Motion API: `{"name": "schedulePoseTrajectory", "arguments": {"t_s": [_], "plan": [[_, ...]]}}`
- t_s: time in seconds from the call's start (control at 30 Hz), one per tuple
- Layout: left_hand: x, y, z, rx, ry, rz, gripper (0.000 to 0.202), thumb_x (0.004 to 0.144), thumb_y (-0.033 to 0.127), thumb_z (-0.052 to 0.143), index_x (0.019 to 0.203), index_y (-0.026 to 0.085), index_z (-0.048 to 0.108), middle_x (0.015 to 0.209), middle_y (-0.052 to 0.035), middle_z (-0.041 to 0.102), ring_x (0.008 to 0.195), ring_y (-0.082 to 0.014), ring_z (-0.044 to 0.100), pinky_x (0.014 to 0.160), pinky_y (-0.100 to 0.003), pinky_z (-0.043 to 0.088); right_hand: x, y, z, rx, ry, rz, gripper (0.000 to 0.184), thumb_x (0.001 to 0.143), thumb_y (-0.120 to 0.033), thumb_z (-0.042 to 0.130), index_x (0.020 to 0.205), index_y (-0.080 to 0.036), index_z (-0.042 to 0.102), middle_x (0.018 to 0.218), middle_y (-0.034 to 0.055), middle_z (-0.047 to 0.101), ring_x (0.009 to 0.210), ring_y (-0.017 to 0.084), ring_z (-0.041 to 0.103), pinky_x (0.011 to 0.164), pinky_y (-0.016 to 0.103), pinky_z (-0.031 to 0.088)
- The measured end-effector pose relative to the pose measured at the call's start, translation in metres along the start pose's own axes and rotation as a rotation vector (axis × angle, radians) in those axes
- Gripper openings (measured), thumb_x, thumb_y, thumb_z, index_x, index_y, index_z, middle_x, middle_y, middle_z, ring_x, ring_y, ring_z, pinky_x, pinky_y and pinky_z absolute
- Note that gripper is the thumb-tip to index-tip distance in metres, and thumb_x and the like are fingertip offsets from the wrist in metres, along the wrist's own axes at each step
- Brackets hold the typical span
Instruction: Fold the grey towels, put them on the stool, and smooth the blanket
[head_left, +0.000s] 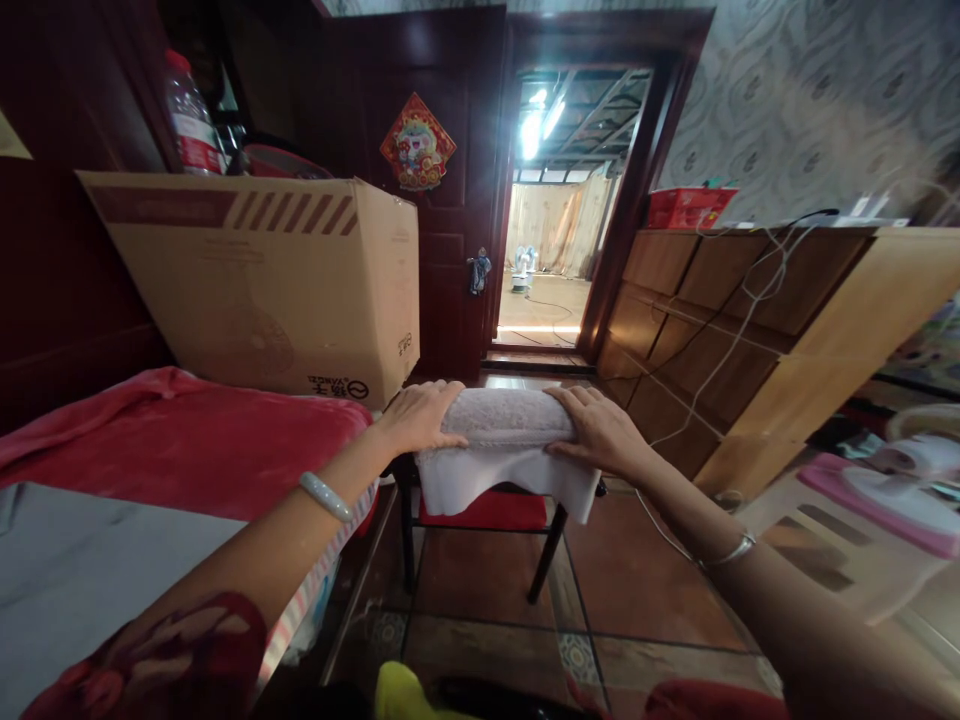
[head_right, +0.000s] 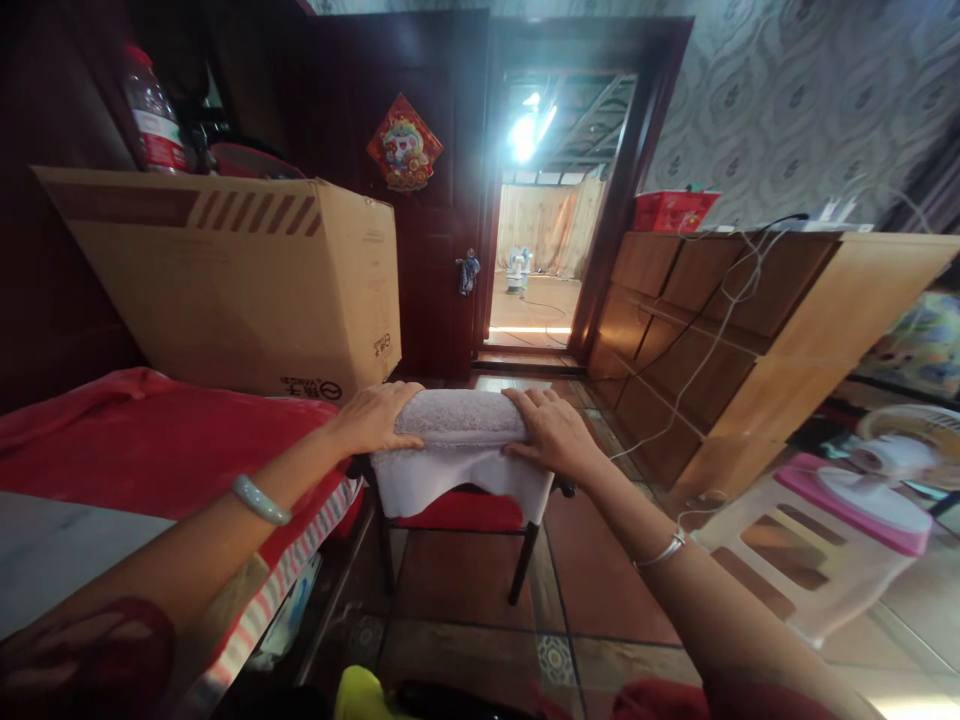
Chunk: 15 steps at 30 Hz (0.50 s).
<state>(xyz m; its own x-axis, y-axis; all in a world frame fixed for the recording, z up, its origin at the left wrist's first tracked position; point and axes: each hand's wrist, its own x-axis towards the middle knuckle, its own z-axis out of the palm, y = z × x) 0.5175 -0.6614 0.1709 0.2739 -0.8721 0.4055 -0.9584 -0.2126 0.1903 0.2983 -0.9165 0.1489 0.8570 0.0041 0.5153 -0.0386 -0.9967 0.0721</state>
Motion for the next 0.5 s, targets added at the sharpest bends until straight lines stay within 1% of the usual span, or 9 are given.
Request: {"name": "schedulePoseTrajectory", "arguments": {"t_s": [0.1, 0.17, 0.23, 0.33, 0.4, 0.43, 0.5], "plan": [[0.002, -0.004, 0.004, 0.061, 0.002, 0.023, 0.067, 0.068, 0.056, 0.083, 0.121, 0.024, 0.060, 0.110, -0.0114, 0.067, 0.106, -0.0315, 0.063, 0.097, -0.040, 0.046, 0.001, 0.003, 0.005, -0.008, 0.017, -0.022, 0.069, 0.082, -0.047, 0.072, 0.142, -0.018, 0.052, 0.113, 0.0157, 0.064, 0.101, 0.035, 0.059, 0.089, 0.048, 0.048], [0.003, -0.004, 0.004, 0.119, -0.013, 0.042, 0.067, 0.070, 0.058, 0.082, 0.122, 0.023, 0.058, 0.110, -0.0114, 0.067, 0.105, -0.0311, 0.064, 0.096, -0.040, 0.047, 0.002, 0.006, 0.006, 0.000, 0.019, -0.050, 0.070, 0.083, -0.048, 0.071, 0.143, -0.018, 0.051, 0.112, 0.0150, 0.064, 0.102, 0.035, 0.059, 0.089, 0.048, 0.049], [0.004, -0.002, 0.001, 0.174, -0.037, 0.057, 0.067, 0.073, 0.059, 0.080, 0.124, 0.023, 0.056, 0.111, -0.0114, 0.067, 0.106, -0.0311, 0.064, 0.095, -0.041, 0.048, 0.003, 0.009, 0.006, 0.005, 0.009, -0.067, 0.074, 0.083, -0.050, 0.071, 0.147, -0.018, 0.048, 0.114, 0.0150, 0.064, 0.104, 0.035, 0.059, 0.090, 0.049, 0.050], [0.004, 0.005, -0.007, 0.227, -0.089, 0.061, 0.069, 0.077, 0.057, 0.077, 0.130, 0.021, 0.052, 0.115, -0.0123, 0.067, 0.109, -0.0319, 0.064, 0.094, -0.042, 0.049, 0.001, 0.014, 0.001, 0.042, -0.034, -0.089, 0.085, 0.082, -0.051, 0.073, 0.154, -0.021, 0.039, 0.125, 0.0158, 0.061, 0.111, 0.036, 0.059, 0.096, 0.052, 0.050], [0.001, 0.009, -0.011, 0.238, -0.107, 0.075, 0.073, 0.078, 0.055, 0.078, 0.135, 0.020, 0.049, 0.121, -0.0128, 0.065, 0.113, -0.0322, 0.062, 0.097, -0.043, 0.049, -0.002, 0.017, -0.003, 0.091, -0.061, -0.109, 0.093, 0.081, -0.051, 0.075, 0.159, -0.024, 0.031, 0.139, 0.0164, 0.054, 0.121, 0.037, 0.056, 0.102, 0.053, 0.049], [-0.002, 0.009, -0.013, 0.240, -0.094, 0.085, 0.076, 0.077, 0.054, 0.079, 0.138, 0.021, 0.047, 0.127, -0.0133, 0.062, 0.117, -0.0328, 0.060, 0.101, -0.045, 0.047, -0.004, 0.020, -0.005, 0.117, -0.070, -0.121, 0.097, 0.081, -0.052, 0.076, 0.161, -0.026, 0.027, 0.145, 0.0166, 0.049, 0.127, 0.037, 0.052, 0.105, 0.054, 0.048], [-0.010, 0.008, -0.013, 0.245, -0.031, 0.092, 0.088, 0.073, 0.053, 0.082, 0.145, 0.022, 0.043, 0.141, -0.0149, 0.053, 0.127, -0.0355, 0.054, 0.108, -0.049, 0.043, -0.010, 0.024, -0.007, 0.156, -0.082, -0.138, 0.106, 0.079, -0.052, 0.078, 0.163, -0.027, 0.020, 0.154, 0.0171, 0.039, 0.137, 0.039, 0.044, 0.111, 0.055, 0.044]]}}
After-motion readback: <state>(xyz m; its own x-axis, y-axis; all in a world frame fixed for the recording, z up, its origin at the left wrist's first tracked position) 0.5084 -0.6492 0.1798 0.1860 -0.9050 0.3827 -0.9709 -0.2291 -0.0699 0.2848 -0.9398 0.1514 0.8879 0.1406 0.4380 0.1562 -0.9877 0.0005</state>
